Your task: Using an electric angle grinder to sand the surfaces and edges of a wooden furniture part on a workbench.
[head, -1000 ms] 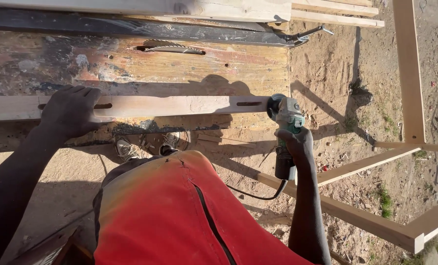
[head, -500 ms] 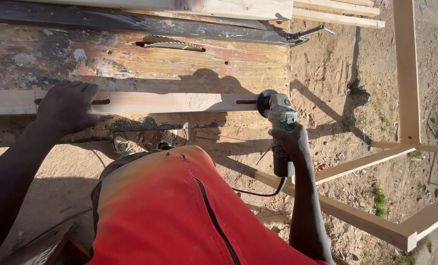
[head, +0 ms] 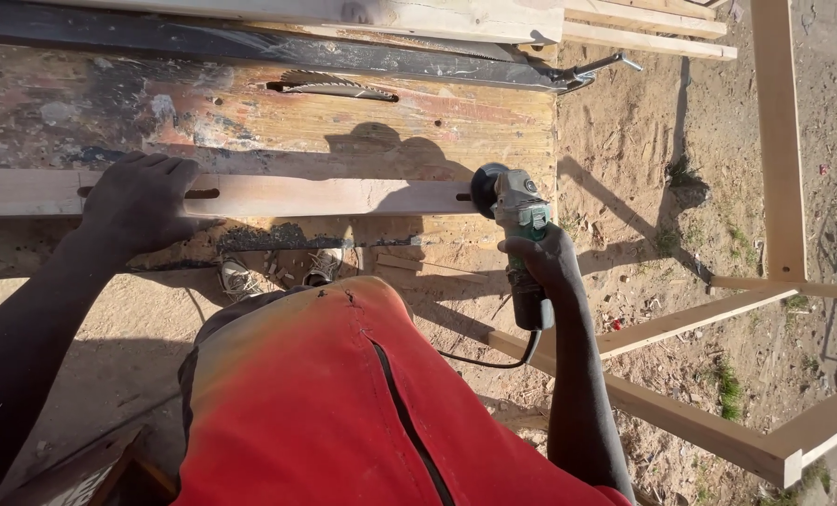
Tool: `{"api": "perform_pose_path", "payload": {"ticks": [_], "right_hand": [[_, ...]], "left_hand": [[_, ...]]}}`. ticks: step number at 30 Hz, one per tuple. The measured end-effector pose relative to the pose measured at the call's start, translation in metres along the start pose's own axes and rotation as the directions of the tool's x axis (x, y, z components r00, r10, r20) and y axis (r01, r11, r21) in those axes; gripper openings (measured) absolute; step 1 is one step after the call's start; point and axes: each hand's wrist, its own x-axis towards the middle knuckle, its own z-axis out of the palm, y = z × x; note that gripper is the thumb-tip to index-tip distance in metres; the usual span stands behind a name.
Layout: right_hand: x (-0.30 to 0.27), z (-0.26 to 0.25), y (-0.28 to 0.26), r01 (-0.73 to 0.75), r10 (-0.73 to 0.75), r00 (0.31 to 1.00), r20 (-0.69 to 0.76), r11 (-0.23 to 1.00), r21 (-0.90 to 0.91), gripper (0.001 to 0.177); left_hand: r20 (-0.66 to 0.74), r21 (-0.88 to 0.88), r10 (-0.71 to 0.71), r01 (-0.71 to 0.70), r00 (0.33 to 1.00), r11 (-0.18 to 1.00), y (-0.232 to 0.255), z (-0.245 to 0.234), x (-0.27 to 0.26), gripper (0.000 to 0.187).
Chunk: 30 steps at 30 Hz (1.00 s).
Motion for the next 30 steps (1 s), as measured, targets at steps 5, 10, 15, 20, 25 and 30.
{"api": "perform_pose_path", "payload": {"ticks": [5,10,15,20,25,30], "right_hand": [[0.012,-0.021,0.012,0.013,-0.002,0.996,-0.093,0.994,0.110,0.021],[0.002,-0.013,0.006,-0.020,0.030,0.996,-0.087,0.993,0.112,0.022],[-0.015,0.028,-0.010,0.117,-0.116,0.993,-0.025,0.993,0.027,0.026],[-0.020,0.036,-0.016,0.068,-0.069,0.998,-0.007,0.995,-0.072,0.025],[-0.025,0.020,-0.008,0.137,-0.141,0.984,-0.112,0.990,-0.038,0.034],[-0.034,0.010,-0.001,0.088,-0.099,0.986,-0.131,0.992,-0.091,0.033]], "left_hand": [[-0.093,0.013,0.036,-0.035,0.995,0.999,-0.003,0.009,-0.001,0.065],[-0.009,0.020,0.015,-0.015,1.000,1.000,-0.005,0.009,-0.002,0.072],[0.051,0.066,-0.023,0.020,0.998,0.998,-0.005,0.008,0.001,0.054],[-0.062,0.152,-0.005,0.014,0.998,0.988,-0.002,0.015,-0.006,0.069],[-0.208,0.123,0.043,-0.017,0.977,0.992,0.003,0.027,-0.027,0.049],[-0.451,0.195,0.092,-0.003,0.888,0.981,0.014,0.040,-0.037,0.052]]}}
